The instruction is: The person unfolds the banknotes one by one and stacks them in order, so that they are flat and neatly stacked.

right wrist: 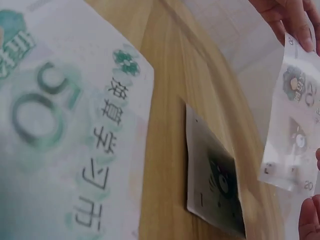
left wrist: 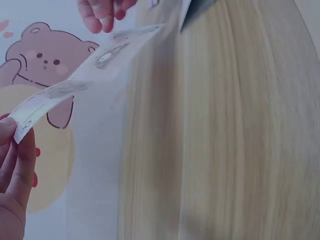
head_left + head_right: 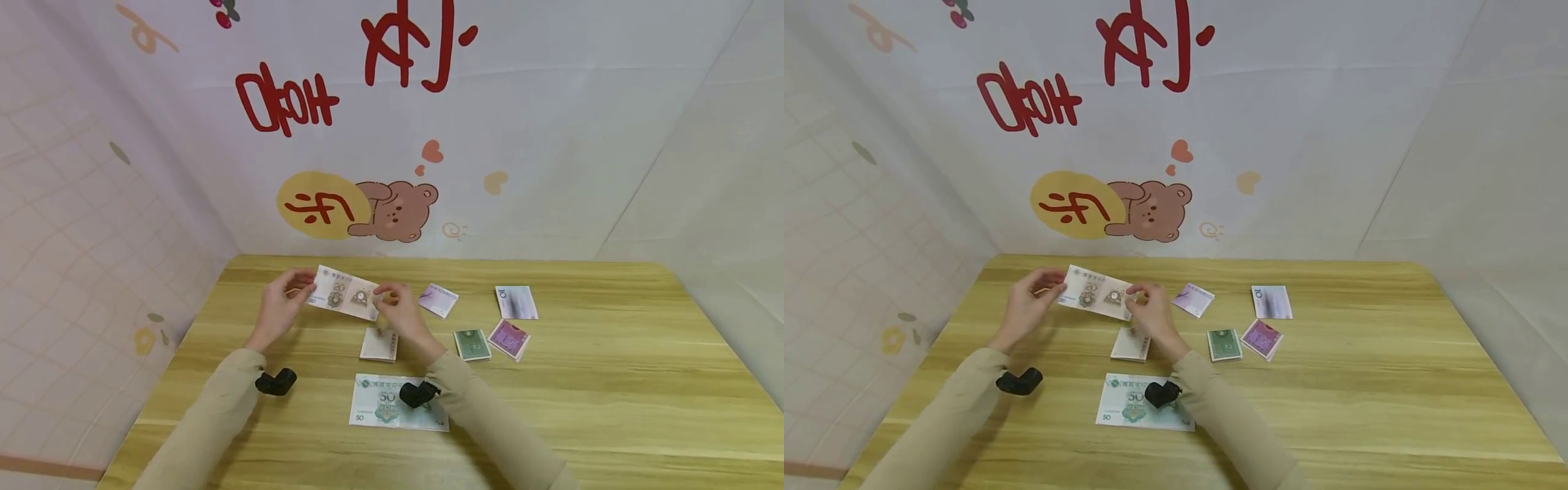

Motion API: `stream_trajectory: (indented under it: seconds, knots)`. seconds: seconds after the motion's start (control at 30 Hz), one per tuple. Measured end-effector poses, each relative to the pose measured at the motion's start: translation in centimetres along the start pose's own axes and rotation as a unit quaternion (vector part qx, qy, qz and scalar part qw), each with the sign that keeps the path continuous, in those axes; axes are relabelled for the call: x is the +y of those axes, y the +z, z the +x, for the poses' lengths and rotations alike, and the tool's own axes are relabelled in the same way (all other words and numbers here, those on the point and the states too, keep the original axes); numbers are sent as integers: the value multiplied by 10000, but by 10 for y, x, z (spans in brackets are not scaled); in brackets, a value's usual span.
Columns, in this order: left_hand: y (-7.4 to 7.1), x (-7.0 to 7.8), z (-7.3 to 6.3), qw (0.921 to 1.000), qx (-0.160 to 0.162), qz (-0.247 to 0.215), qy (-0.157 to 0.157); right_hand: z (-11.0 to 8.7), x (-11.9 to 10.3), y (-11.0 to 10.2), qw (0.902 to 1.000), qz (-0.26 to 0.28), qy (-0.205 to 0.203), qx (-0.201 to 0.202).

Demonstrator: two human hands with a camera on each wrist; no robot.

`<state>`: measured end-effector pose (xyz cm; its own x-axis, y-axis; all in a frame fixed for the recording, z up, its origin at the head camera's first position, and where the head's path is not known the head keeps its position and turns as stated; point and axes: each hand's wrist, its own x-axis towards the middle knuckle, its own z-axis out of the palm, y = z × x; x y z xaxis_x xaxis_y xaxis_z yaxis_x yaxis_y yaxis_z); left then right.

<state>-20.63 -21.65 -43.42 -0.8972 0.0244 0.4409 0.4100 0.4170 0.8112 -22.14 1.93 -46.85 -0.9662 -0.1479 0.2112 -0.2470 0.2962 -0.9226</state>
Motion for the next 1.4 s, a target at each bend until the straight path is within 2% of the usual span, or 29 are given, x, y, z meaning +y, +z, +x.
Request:
stream_trajectory:
  seconds: [0.13, 0.3, 0.4, 0.67, 0.83, 0.93, 1.1, 1.17, 1.4]
  knots:
    - [3, 17, 0, 9991, 132, -382, -124, 0, 2, -9, 9998, 113, 171, 69]
    - [7, 41, 0, 9961, 157, -837, -243, 0, 5, -17, 9977, 609, 238, 162]
    - [11, 44, -1, 9943, 143, -985, -393, -2, 7, -23, 9970, 733, 61, 241]
    - [22, 43, -9, 9936, -92, -886, -701, -12, 19, -40, 9995, 138, -193, 225]
    - [30, 44, -12, 9940, -324, -712, -767, -16, 26, -54, 9982, 333, -411, 265]
    - [35, 45, -13, 9932, -429, -737, -794, -19, 28, -61, 9976, 579, -258, 280]
    - [42, 46, -15, 9903, -585, -868, -912, -24, 30, -71, 9908, 1232, 505, 260]
    - [44, 47, -17, 9895, -643, -880, -950, -27, 31, -74, 9878, 1386, 675, 231]
    - [50, 56, -23, 9910, -725, -541, -985, -41, 29, -87, 9902, 1325, 451, -30]
